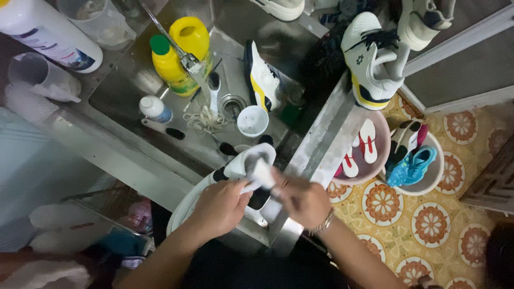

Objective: The person scrubs a white sneaker with a brush and rinses it under running water in a sink. They repeat the scrubbing and rinsing process on different parts of the shoe, including the sole and interior, while handling cleaning supplies nearby.

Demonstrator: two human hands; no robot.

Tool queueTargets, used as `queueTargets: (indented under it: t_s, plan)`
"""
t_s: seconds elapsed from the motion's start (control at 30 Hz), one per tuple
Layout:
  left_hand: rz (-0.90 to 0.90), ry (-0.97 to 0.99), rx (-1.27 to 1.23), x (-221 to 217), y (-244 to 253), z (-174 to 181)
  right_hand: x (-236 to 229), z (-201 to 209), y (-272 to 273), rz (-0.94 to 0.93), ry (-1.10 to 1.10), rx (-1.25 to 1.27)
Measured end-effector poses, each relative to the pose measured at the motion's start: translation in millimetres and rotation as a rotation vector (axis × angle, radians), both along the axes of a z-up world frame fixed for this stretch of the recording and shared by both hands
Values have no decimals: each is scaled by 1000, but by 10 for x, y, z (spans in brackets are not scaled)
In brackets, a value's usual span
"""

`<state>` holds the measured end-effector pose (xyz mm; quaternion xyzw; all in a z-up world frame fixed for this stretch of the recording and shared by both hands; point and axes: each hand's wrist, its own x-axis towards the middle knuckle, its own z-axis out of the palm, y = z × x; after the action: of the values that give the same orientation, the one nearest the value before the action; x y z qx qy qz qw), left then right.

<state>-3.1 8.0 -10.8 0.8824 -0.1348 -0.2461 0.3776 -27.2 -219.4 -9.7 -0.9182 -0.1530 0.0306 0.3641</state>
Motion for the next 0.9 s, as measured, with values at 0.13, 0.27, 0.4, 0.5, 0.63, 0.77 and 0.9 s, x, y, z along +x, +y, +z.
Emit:
queueTargets:
  t_s: [0.13, 0.27, 0.4, 0.5, 0.63, 0.77, 0.9]
  plan:
    - [4, -49, 13, 34, -25, 0, 48, 49, 0, 100, -126, 45]
    - [5, 35, 47, 17, -4, 5, -1, 59, 38, 85, -43, 43]
    - [-28, 200, 134, 61, -50, 0, 65, 77, 9, 76, -24, 33]
    - [10, 48, 113, -11, -29, -10, 14, 46, 50, 84, -30, 76]
    - [29, 24, 83, 14, -30, -46, 0, -77, 13, 76, -182, 31]
    - [45, 50, 54, 9, -8, -36, -106, -215, -39, 57, 48, -14]
    - [45, 65, 88, 32, -27, 32, -65, -228, -95, -19, -117, -26]
